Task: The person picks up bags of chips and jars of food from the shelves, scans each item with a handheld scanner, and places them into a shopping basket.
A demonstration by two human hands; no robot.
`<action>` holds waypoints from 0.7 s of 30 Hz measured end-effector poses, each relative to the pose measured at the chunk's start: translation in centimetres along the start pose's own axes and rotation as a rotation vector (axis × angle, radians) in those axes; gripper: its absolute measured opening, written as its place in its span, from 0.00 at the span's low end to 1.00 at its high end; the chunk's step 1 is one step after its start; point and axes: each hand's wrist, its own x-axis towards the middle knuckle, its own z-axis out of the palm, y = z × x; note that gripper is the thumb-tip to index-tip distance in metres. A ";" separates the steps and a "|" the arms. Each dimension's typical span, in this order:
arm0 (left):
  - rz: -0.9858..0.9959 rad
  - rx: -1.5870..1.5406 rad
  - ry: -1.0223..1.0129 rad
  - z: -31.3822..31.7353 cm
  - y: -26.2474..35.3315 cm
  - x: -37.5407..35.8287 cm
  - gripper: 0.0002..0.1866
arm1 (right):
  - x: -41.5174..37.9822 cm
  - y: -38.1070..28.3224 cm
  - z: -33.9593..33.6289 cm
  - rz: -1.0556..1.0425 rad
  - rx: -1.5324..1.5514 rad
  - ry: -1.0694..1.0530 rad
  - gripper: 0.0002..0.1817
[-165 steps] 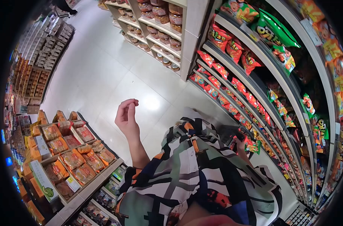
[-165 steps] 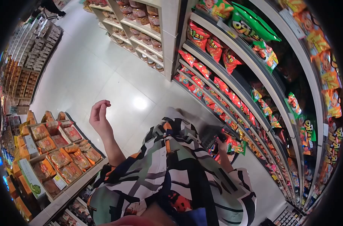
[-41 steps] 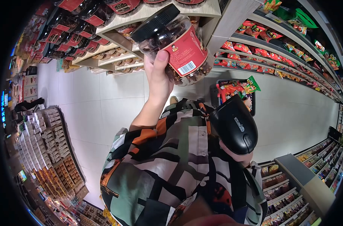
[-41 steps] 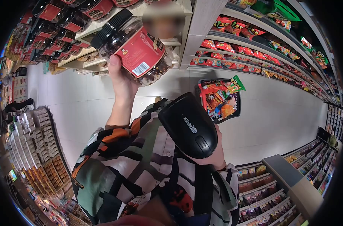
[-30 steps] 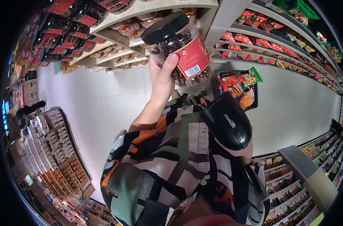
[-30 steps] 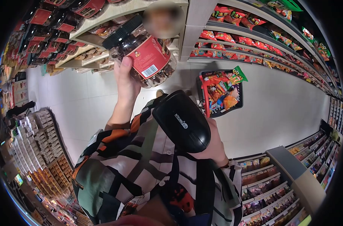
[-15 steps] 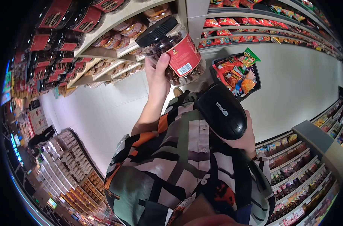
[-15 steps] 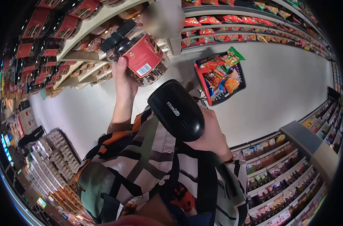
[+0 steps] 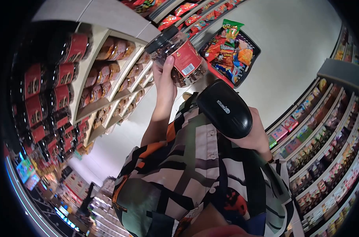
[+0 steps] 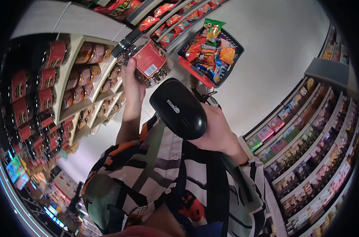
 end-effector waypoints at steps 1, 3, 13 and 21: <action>-0.029 -0.003 -0.015 0.7 -0.7 0.4 0.26 | -0.5 0.1 -0.3 0.013 0.005 0.032 0.24; -0.054 -0.019 -0.050 2.0 -2.7 1.8 0.25 | -1.2 0.4 -0.8 0.144 0.112 0.057 0.26; -0.376 0.246 -0.381 7.7 -17.6 9.1 0.19 | -4.3 2.2 -2.5 0.187 0.064 0.362 0.20; -0.670 0.680 -0.486 8.0 -36.2 13.8 0.58 | -6.3 2.2 -3.4 0.347 0.027 0.583 0.21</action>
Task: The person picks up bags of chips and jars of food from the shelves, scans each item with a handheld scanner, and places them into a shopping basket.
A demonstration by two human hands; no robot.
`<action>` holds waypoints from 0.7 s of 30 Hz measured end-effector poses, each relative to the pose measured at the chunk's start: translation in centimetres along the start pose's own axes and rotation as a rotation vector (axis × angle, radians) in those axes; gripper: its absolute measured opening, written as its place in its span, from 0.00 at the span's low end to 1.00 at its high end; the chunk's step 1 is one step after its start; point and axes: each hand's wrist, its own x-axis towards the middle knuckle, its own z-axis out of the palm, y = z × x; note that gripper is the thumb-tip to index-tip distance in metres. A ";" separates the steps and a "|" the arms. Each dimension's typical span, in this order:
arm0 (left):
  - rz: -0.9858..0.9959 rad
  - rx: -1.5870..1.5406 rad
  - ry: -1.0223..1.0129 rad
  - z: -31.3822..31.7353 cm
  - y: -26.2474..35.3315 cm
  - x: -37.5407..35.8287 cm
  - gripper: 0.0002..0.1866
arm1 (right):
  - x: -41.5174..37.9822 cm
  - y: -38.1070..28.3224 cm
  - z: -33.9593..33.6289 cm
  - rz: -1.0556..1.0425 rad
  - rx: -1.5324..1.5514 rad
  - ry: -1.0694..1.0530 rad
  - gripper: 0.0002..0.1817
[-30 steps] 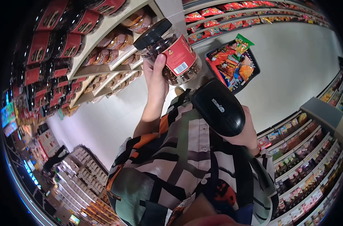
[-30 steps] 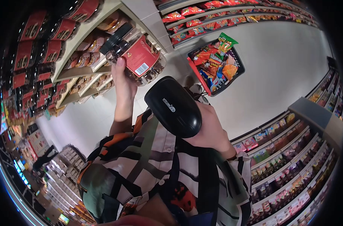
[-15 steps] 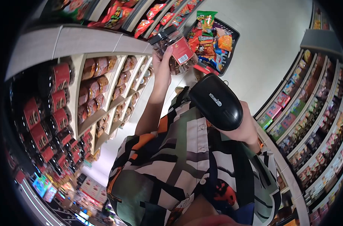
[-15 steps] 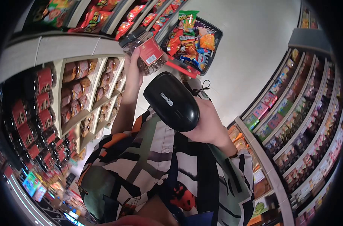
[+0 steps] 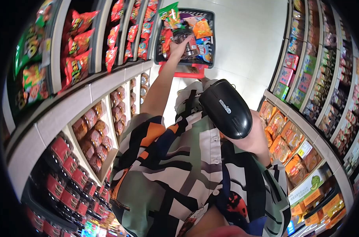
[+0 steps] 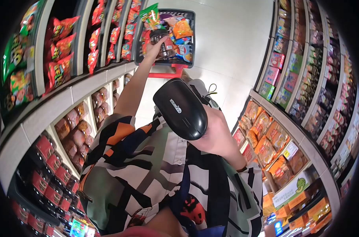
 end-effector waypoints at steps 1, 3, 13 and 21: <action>-0.005 0.005 -0.024 0.2 -2.5 2.9 0.58 | -0.1 0.3 -0.1 0.013 -0.006 0.020 0.21; -0.165 0.380 0.237 0.7 -5.7 6.2 0.47 | -0.4 1.3 0.4 0.135 -0.025 0.065 0.19; 0.007 0.539 0.299 -1.1 -6.8 7.9 0.39 | -0.7 3.4 -0.2 0.261 -0.066 0.093 0.12; 0.491 -0.278 0.285 -6.6 0.2 -10.5 0.05 | 2.8 2.4 2.7 0.087 -0.012 -0.144 0.10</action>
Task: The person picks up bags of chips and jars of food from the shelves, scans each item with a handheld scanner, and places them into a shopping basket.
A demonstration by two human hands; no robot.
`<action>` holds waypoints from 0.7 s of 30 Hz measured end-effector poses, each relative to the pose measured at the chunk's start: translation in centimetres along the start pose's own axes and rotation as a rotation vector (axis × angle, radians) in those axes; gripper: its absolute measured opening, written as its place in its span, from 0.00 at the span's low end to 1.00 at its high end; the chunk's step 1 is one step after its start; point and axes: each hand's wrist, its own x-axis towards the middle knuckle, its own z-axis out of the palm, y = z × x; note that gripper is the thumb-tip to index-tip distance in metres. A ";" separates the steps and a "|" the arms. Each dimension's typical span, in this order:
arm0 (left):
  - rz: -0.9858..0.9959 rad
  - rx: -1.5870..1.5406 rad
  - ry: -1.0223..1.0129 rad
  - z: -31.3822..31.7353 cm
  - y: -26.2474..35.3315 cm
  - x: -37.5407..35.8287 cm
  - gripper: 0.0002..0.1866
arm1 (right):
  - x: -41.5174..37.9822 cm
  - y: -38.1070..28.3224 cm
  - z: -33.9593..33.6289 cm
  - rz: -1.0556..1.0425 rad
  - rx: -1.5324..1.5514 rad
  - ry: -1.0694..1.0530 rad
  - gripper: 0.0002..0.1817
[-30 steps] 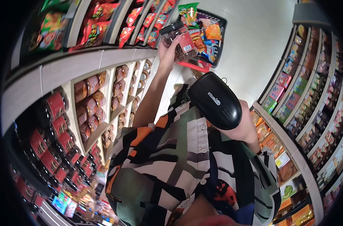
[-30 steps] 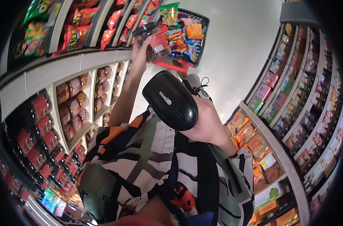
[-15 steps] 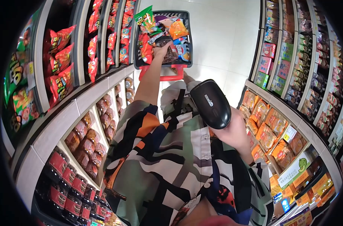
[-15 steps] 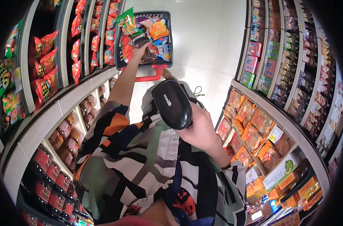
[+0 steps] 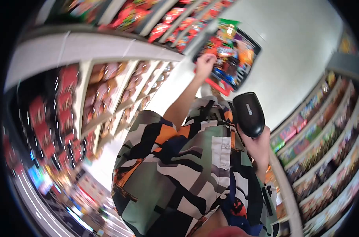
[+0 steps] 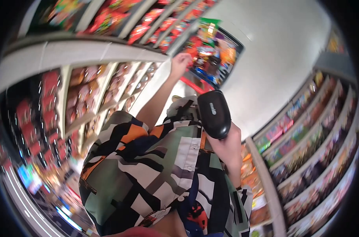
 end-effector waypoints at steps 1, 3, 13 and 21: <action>-0.053 -0.025 0.041 -1.7 0.8 -1.0 0.04 | 0.5 -0.7 0.3 0.024 0.036 -0.052 0.09; 0.077 -0.048 0.146 -4.8 3.9 -3.9 0.06 | 1.6 -1.7 1.3 -0.002 0.008 -0.165 0.09; 0.429 0.201 0.966 -20.3 16.0 -13.1 0.18 | 6.2 -5.4 7.2 -0.272 -0.153 -0.644 0.12; 0.584 0.419 1.202 -28.1 21.5 -10.7 0.31 | 5.3 -6.6 12.2 -0.437 -0.217 -0.825 0.16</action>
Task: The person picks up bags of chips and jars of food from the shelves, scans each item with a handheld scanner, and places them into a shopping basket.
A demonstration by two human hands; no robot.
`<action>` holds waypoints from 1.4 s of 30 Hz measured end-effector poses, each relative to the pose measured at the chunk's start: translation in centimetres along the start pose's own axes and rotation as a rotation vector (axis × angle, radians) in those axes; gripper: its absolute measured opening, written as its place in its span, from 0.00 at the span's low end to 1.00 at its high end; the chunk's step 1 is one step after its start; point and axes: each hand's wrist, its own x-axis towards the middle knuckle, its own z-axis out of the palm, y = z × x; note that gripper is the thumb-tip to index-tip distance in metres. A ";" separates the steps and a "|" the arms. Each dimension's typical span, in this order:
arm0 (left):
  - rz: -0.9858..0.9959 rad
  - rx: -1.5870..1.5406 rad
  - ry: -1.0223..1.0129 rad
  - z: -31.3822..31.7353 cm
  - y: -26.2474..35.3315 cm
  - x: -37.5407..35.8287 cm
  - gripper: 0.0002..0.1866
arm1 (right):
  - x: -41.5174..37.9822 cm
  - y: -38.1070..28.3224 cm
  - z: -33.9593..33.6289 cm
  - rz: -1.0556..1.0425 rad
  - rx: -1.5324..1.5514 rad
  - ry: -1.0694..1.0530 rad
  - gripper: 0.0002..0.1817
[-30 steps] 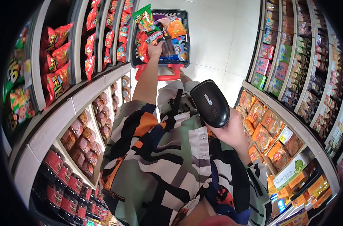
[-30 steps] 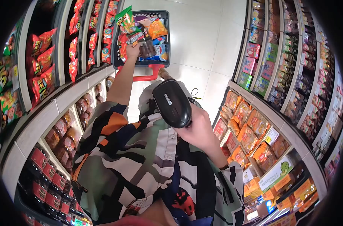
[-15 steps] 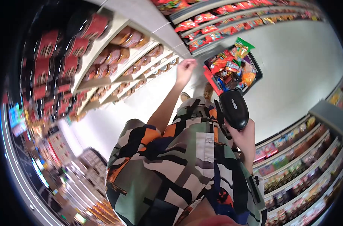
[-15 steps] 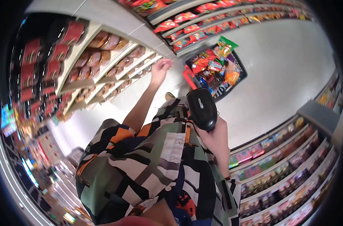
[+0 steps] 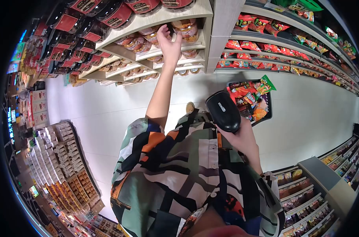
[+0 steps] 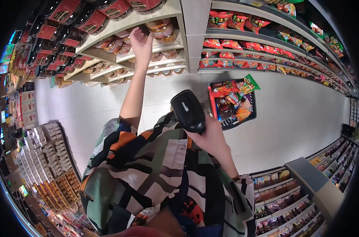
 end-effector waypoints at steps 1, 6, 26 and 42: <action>0.025 0.049 0.014 0.2 0.6 0.4 0.33 | 0.0 -0.2 0.1 0.006 -0.020 -0.020 0.17; 0.000 0.211 -0.010 2.0 -0.8 2.9 0.43 | 0.9 -1.6 0.5 0.047 -0.103 -0.063 0.16; -0.004 0.142 -0.275 4.5 0.9 4.8 0.28 | -3.2 -1.1 -0.9 0.061 0.002 0.161 0.18; 0.081 0.107 -0.158 2.2 3.0 -0.3 0.54 | -3.8 -0.7 -2.2 0.059 -0.005 0.116 0.17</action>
